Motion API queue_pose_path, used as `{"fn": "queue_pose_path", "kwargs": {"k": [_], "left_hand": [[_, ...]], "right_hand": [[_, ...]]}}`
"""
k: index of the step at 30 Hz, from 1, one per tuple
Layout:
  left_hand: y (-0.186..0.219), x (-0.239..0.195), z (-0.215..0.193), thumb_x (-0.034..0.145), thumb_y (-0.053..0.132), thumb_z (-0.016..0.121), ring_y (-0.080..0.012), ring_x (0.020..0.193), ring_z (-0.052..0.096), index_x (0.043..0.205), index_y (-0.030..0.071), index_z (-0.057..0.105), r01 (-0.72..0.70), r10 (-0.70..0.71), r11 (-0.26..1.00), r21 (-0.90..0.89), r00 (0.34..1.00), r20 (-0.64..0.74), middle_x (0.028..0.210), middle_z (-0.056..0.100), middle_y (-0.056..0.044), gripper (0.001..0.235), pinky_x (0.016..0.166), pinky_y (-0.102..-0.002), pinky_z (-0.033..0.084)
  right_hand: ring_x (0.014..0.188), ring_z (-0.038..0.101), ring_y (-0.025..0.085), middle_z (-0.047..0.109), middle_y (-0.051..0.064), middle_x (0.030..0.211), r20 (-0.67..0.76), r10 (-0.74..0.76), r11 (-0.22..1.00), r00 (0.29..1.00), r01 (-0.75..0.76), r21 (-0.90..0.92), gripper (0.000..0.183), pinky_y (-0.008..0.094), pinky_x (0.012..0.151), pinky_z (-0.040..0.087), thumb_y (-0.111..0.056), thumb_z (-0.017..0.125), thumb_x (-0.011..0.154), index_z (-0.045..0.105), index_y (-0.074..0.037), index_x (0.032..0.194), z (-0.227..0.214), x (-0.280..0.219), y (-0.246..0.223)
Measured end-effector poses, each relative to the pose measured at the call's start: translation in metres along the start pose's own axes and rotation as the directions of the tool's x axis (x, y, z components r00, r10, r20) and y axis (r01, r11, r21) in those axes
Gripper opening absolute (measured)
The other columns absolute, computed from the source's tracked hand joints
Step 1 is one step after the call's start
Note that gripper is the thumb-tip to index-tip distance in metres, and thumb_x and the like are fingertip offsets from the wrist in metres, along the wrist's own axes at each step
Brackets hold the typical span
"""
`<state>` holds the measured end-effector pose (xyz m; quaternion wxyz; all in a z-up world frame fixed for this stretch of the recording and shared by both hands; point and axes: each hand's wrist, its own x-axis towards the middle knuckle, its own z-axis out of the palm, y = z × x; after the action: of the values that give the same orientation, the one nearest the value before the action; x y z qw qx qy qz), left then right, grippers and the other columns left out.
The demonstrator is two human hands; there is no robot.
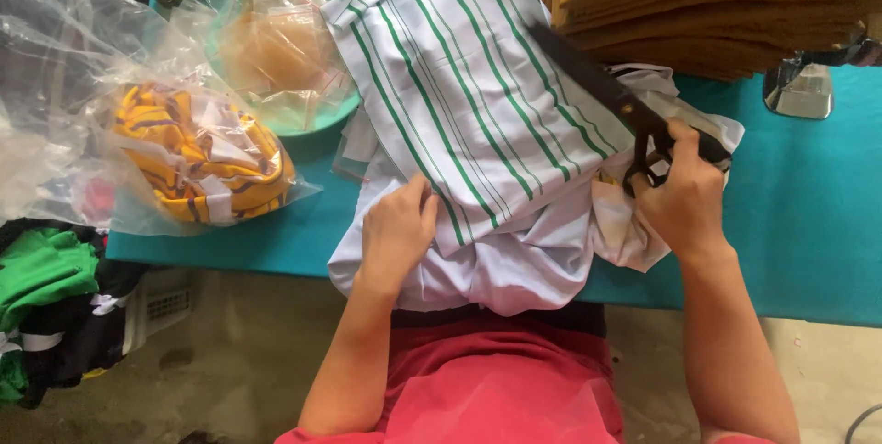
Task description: Trimming excess material and loose threads from striped fabric garments using scissors on a workbench.
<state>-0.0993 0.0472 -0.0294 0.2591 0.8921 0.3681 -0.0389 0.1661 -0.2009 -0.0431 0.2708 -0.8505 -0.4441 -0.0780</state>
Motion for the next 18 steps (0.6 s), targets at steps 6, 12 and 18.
{"fn": "queue_pose_path", "kwargs": {"k": [6,12,18], "left_hand": [[-0.006,-0.010,0.008,0.103,0.029,0.059,-0.0406,0.090,0.070,0.099,0.010,0.061,-0.184,0.033,0.824,-0.537,0.960,-0.279,0.086,0.068,-0.018,0.019,0.082,-0.048,0.055],[0.008,-0.019,0.009,0.097,0.016,0.069,-0.0130,0.082,0.071,0.125,0.011,0.044,0.075,-0.084,-0.215,-0.974,0.992,0.095,0.090,0.064,0.000,0.038,0.084,-0.034,0.061],[-0.027,-0.012,0.040,0.101,0.011,0.065,-0.0143,0.080,0.070,0.107,0.000,0.070,0.047,0.006,-0.034,-0.998,0.999,0.047,0.087,0.075,-0.012,0.013,0.075,-0.036,0.062]], "right_hand": [[0.071,0.073,0.036,0.073,0.018,0.081,-0.106,-0.051,0.991,0.993,0.037,-0.127,0.068,0.043,0.067,0.060,-0.003,0.081,0.070,0.060,0.000,0.135,0.027,-0.010,0.018],[0.067,0.071,0.035,0.071,0.017,0.080,-0.132,0.005,0.999,0.991,-0.010,-0.038,0.069,0.041,0.065,0.059,0.004,0.075,0.072,0.058,0.001,0.140,0.018,-0.013,0.005],[0.074,0.070,0.043,0.071,0.027,0.088,-0.192,0.074,0.986,0.979,-0.043,0.162,0.070,0.046,0.061,0.057,0.013,0.076,0.072,0.057,0.009,0.139,0.007,-0.015,0.001]]}}
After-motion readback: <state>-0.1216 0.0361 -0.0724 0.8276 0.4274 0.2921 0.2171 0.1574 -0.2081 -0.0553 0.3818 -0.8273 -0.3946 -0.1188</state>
